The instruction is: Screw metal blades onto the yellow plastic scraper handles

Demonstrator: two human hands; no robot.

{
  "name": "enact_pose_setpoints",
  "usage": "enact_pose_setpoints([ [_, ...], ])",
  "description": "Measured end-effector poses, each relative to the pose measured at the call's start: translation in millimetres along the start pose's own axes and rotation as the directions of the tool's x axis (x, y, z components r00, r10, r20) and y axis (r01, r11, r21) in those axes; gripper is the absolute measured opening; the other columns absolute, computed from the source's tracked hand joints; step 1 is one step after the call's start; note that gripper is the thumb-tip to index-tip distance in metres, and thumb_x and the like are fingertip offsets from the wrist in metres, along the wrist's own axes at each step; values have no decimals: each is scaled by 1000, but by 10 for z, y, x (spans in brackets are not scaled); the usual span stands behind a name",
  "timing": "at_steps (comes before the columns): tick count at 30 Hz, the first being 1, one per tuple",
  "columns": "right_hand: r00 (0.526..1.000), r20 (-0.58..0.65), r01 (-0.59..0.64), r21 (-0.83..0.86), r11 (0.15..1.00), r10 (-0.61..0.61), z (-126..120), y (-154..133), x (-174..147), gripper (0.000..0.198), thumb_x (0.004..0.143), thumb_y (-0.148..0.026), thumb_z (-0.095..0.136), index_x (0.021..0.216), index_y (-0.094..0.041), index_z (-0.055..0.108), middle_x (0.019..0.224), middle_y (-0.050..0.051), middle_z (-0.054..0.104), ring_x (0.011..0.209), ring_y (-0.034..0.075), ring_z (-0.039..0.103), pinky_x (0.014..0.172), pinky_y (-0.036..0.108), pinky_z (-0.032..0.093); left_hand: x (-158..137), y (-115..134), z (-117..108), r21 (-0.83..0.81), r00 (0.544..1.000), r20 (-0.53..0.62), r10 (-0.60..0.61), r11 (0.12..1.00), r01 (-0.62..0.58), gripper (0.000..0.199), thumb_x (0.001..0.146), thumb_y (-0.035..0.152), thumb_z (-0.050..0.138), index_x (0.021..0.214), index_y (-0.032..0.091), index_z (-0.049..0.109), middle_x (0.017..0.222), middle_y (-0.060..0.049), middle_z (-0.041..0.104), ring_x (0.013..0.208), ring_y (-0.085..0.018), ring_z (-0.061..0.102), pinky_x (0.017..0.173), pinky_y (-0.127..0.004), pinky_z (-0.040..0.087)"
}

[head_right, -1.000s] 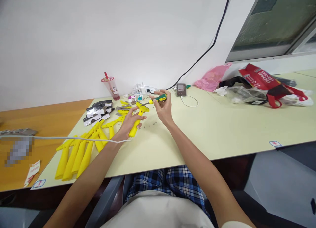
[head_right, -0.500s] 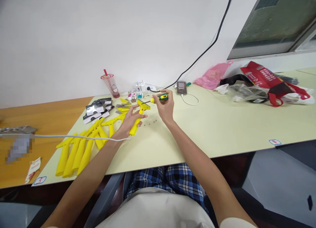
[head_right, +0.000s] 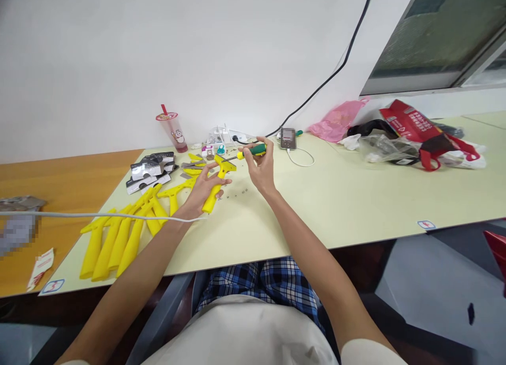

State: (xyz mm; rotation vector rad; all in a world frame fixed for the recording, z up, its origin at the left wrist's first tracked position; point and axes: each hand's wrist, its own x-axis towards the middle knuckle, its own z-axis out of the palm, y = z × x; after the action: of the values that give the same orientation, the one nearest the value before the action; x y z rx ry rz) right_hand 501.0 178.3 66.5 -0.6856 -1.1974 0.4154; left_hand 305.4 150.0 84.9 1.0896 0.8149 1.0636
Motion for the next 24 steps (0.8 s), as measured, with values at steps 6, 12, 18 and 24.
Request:
enact_pose_setpoints([
  [6,997,58,-58,8,998,58,42,-33,-31,73,99,-72,77,153,-34,44,123,10,76,114,31,81,104,52,67,16,32,11,-22,999,-46,-17,1000,16,67,71,16,83,130,26,52,130,-11,73,107,-28,82,47,-18,38],
  [12,996,-46,-79,-92,993,75,17,-20,-31,69,92,-79,80,139,-36,54,105,3,68,86,25,78,91,48,70,3,-13,30,-25,998,-6,-56,998,56,67,70,15,84,128,27,54,132,-12,73,106,-27,82,48,-18,37],
  [18,998,-42,-50,-108,993,45,7,17,-24,60,95,-74,80,136,-37,56,102,1,63,79,21,74,86,45,69,6,-32,26,-33,997,4,-74,997,74,69,71,15,85,131,27,54,136,-14,73,111,-29,81,48,-17,37],
  [24,997,-81,12,-66,998,-18,21,-32,-7,65,103,-67,74,152,-38,43,117,8,69,106,30,79,97,51,67,10,-92,57,-82,998,-61,-30,996,25,67,74,13,82,132,27,52,139,-14,71,127,-32,77,50,-18,39],
])
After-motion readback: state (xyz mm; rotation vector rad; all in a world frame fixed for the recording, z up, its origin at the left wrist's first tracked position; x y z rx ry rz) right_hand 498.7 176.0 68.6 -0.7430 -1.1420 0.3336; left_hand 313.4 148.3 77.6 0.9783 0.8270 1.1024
